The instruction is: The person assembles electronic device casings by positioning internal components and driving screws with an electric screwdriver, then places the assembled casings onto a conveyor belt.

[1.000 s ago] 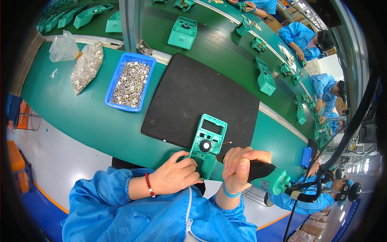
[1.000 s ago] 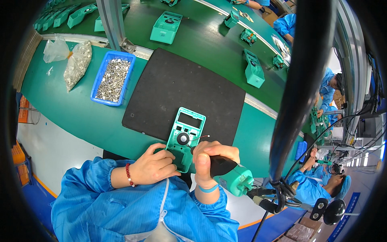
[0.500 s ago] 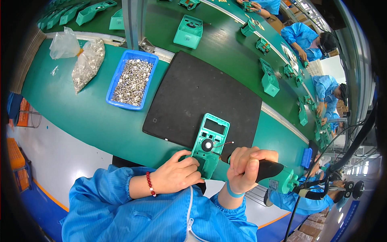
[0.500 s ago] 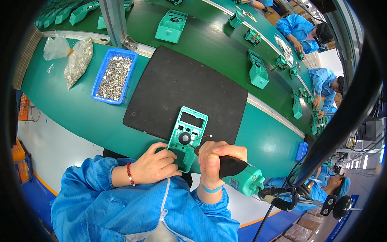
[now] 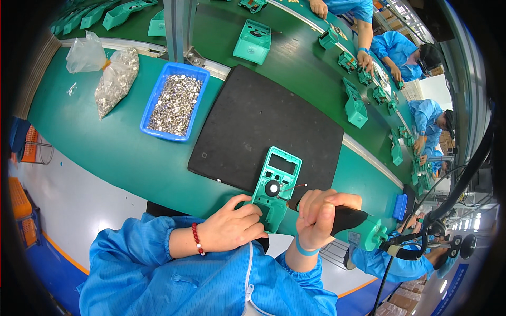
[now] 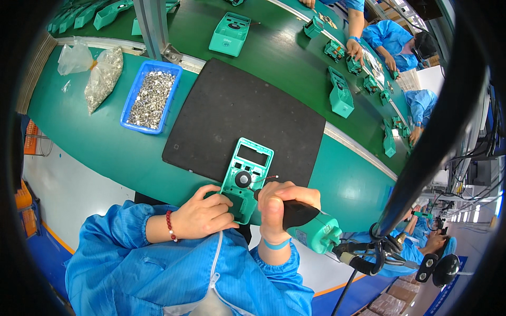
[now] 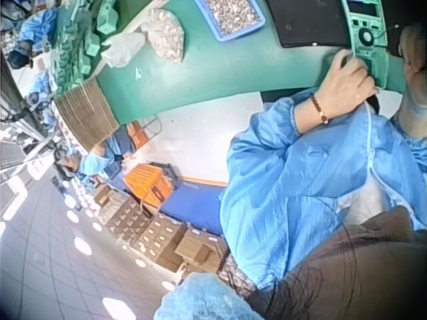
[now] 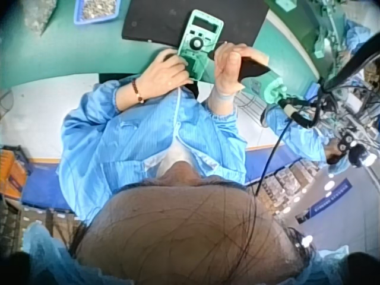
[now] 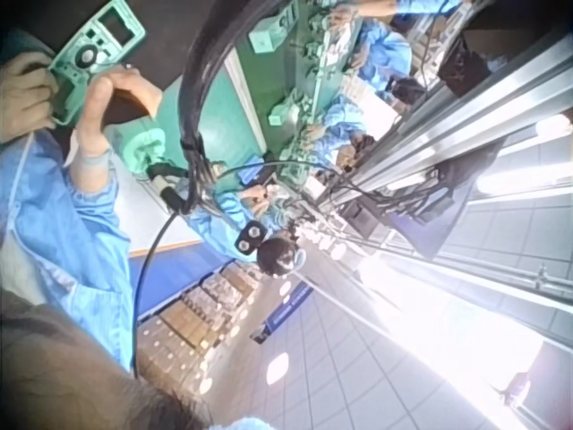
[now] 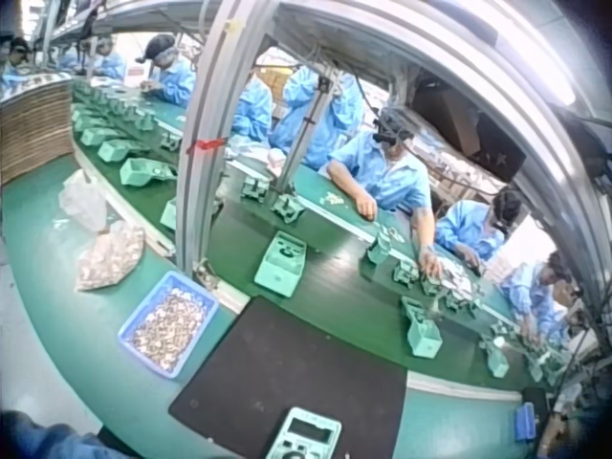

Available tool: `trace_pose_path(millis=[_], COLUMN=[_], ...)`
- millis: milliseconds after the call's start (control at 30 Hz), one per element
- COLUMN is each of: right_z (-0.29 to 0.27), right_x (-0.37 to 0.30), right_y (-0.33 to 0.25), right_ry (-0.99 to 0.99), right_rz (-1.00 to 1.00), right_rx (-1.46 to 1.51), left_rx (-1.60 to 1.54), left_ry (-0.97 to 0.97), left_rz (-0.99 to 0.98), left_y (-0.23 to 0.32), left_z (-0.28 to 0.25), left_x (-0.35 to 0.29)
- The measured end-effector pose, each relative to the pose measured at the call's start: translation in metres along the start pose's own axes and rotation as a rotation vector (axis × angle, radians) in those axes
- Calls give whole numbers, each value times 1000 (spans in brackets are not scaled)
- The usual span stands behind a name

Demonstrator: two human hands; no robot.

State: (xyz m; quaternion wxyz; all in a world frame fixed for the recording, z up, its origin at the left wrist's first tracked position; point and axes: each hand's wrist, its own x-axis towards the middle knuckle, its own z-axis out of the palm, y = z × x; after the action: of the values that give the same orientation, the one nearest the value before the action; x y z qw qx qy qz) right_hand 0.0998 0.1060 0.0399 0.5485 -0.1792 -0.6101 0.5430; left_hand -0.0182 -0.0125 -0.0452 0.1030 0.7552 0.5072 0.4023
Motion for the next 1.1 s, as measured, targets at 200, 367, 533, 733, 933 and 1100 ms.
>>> trace_pose_path(millis=[200, 367, 533, 733, 933, 1100], right_z=[2, 2, -3, -7, -1, -3], right_x=[1, 1, 1, 2, 9, 5], right_y=[6, 5, 8, 9, 7, 11], right_ry=[-84, -100, -102, -72, -38, -40], right_rz=[-76, -65, -27, 37, 32, 7], right_rx=[-113, -168, -55, 48, -116, -56], left_rx=[-9, -6, -3, 10, -16, 31], left_ry=[-14, -7, -14, -7, -8, -17], left_rz=[-4, -1, 1, 9, -1, 15], left_y=[0, 0, -1, 0, 1, 1], left_z=[0, 0, -1, -1, -2, -2], left_x=[0, 0, 1, 0, 0, 2])
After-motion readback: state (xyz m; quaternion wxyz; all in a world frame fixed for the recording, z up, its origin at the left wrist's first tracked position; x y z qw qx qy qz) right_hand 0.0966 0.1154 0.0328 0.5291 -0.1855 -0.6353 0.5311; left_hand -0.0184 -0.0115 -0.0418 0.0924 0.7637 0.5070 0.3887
